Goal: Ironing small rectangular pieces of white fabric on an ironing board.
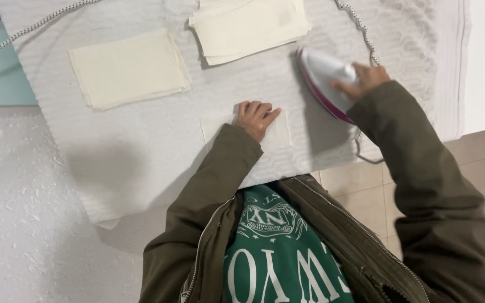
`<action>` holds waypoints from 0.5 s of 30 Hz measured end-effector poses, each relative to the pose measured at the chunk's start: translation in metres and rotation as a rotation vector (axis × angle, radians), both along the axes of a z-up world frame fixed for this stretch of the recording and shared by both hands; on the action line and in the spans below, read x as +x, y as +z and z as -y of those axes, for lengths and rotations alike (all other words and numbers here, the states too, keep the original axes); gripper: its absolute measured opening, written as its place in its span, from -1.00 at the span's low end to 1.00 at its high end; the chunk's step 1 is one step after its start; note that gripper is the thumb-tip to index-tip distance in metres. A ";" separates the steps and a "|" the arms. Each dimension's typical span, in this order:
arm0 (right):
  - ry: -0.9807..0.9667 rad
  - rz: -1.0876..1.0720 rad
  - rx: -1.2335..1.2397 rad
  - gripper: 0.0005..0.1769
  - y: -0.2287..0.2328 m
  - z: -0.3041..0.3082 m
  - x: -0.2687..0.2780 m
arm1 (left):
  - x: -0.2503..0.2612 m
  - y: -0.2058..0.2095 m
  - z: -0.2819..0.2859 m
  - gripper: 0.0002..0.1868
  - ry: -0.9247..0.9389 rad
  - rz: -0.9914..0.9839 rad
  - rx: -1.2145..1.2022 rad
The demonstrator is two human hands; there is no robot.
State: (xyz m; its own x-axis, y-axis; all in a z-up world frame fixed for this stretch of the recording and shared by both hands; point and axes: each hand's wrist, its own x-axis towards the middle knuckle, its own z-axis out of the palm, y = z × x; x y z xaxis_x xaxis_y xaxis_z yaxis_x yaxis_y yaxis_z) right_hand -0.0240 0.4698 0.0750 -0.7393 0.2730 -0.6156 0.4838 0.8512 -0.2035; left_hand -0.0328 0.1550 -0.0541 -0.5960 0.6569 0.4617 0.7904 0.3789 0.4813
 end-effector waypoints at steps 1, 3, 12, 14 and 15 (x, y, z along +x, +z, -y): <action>0.006 0.001 0.002 -0.19 0.023 0.017 0.001 | -0.001 0.000 0.000 -0.63 0.006 0.001 0.002; 0.049 0.305 0.134 -0.10 0.069 0.052 0.004 | 0.000 -0.001 0.001 -0.62 -0.003 -0.014 -0.041; 0.511 0.105 0.234 -0.26 0.023 0.033 0.033 | 0.001 -0.005 -0.001 -0.64 0.016 -0.006 -0.027; 0.521 0.080 0.224 -0.27 0.021 0.032 0.031 | 0.001 0.001 -0.002 -0.66 0.022 0.015 -0.003; 0.531 0.055 0.215 -0.27 0.021 0.032 0.030 | 0.001 0.004 -0.001 -0.68 0.028 0.036 0.021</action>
